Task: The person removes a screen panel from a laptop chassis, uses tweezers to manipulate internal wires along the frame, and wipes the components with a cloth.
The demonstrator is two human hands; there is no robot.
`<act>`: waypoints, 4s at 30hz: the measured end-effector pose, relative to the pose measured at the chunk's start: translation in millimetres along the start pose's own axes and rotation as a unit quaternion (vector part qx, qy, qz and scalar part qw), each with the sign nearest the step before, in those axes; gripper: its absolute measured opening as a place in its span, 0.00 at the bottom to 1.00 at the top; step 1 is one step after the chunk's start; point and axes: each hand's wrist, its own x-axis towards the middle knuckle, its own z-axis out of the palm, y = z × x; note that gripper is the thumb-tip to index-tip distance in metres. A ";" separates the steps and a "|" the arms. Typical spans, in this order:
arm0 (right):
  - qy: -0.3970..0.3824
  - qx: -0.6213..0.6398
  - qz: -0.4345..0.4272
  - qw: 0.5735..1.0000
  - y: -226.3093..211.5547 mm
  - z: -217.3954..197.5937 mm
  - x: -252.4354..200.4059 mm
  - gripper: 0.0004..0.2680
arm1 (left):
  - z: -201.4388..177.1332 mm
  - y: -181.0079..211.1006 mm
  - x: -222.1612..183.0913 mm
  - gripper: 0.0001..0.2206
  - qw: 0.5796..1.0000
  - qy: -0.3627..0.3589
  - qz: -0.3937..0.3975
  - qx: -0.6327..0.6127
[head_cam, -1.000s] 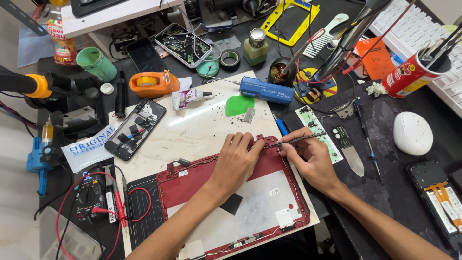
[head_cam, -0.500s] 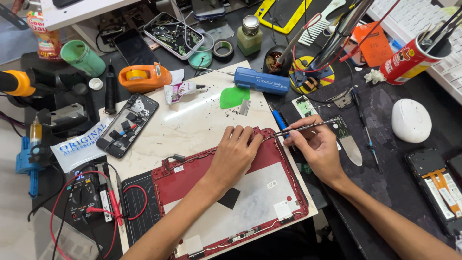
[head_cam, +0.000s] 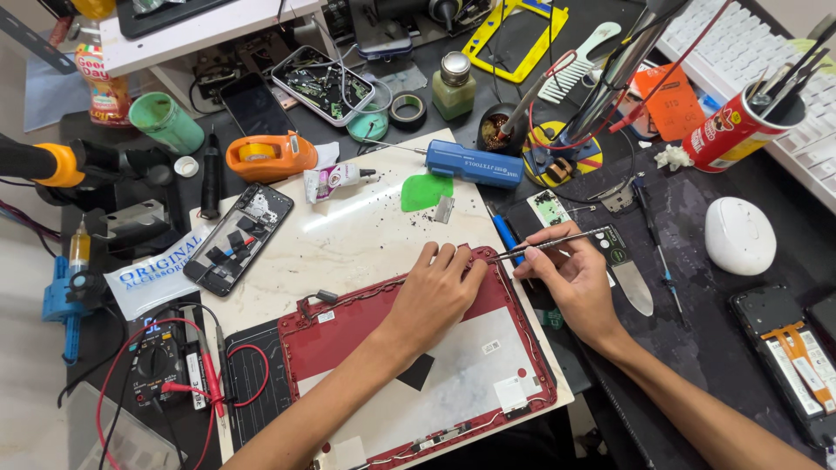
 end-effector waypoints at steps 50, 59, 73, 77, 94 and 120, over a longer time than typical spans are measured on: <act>-0.015 0.033 0.008 0.999 -4.5 6.2 1.5 0.05 | -4.0 6.6 -2.7 0.11 0.998 -0.027 -0.042 -0.034; -0.004 0.032 0.003 0.999 -3.0 6.3 1.2 0.05 | -6.1 6.9 -3.4 0.14 0.998 -0.024 -0.047 -0.044; -0.018 0.018 0.015 1.000 -4.8 4.8 2.0 0.06 | -3.1 8.6 -1.6 0.10 0.999 -0.025 -0.030 -0.024; -0.012 0.025 0.023 0.999 -5.0 4.7 2.7 0.06 | -1.4 7.4 -2.0 0.10 0.998 -0.023 -0.038 -0.041; 0.019 0.030 0.016 0.999 -4.9 3.9 2.8 0.06 | -1.4 1.6 1.4 0.15 0.994 -0.001 -0.053 -0.099; -0.044 0.008 0.009 0.999 -3.7 -5.5 2.4 0.06 | 0.4 -1.0 7.0 0.04 0.975 0.028 -0.100 -0.197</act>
